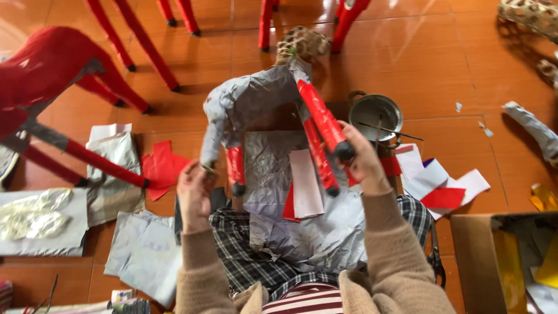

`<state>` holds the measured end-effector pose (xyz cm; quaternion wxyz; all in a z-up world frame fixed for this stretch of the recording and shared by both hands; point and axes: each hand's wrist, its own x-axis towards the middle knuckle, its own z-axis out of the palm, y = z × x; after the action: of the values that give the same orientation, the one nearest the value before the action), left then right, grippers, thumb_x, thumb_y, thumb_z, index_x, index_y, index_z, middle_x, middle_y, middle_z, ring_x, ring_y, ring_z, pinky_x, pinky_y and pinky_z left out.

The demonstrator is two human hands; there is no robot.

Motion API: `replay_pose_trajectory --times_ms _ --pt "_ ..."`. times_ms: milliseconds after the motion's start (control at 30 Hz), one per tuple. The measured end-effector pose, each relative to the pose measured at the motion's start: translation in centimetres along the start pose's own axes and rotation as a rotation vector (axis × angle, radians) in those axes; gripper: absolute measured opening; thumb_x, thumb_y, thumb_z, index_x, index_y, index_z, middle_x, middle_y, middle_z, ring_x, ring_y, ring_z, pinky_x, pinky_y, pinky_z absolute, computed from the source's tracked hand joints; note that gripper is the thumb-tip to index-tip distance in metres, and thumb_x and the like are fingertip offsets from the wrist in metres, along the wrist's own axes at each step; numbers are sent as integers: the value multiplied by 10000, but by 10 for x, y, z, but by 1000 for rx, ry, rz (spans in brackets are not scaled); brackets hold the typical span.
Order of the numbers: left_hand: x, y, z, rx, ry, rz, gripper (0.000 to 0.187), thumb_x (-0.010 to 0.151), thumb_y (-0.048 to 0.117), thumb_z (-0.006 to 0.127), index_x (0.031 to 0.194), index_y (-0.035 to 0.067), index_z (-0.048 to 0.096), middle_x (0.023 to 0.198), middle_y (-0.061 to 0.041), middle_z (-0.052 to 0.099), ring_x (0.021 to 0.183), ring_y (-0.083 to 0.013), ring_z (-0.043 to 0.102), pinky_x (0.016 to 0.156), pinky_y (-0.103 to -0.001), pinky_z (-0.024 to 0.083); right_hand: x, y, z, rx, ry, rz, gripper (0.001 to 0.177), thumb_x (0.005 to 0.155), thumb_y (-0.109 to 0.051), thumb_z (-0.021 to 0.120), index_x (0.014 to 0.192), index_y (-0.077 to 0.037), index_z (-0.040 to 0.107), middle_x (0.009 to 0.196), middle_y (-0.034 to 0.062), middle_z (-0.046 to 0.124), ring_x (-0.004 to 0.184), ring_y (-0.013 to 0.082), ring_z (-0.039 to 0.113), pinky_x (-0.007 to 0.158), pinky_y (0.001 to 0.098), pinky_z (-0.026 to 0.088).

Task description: Decorating a paper-mache giraffe model by applying colored paper strips to its legs and body.

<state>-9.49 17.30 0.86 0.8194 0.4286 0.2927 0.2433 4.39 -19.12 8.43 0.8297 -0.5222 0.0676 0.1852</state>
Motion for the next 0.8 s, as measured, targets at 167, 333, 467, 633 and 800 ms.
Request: replay_pose_trajectory --times_ms 167,333,467,633,800 --pt "-53 -40 18 123 -121 -250 464 858 -61 622 1287 63 496 1185 -123 568 961 -288 654 826 -432 568 42 17 -101 92 271 110 349 874 -393 705 1073 -108 698 670 93 552 428 180 574 309 258 459" --pt "-87 -73 24 134 -135 -382 596 831 -116 596 1379 -14 385 1149 -173 426 1041 -345 555 921 -626 496 47 91 -205 -121 500 -72 298 918 -319 713 1104 -87 695 867 92 695 597 168 688 432 253 564" --pt "-105 -70 31 256 -87 -488 573 826 -34 574 1369 62 417 1221 -146 512 1092 -254 560 950 -446 498 -17 96 -236 -138 574 -113 230 916 -202 655 1101 -66 633 896 53 677 643 118 658 456 167 453" --pt "-112 -73 21 310 -98 -479 526 860 -83 500 1359 30 375 1122 -228 538 1035 -314 567 991 -542 475 -100 80 -277 -498 946 -111 99 833 -159 713 795 -71 689 602 2 593 491 55 497 413 225 400" --pt "-94 -88 -10 369 -138 -484 504 880 -58 490 1339 116 375 1220 -205 502 1114 -298 525 985 -546 448 -174 63 -355 -749 1215 -184 172 930 -188 628 792 -84 627 597 28 585 509 133 534 549 320 455"
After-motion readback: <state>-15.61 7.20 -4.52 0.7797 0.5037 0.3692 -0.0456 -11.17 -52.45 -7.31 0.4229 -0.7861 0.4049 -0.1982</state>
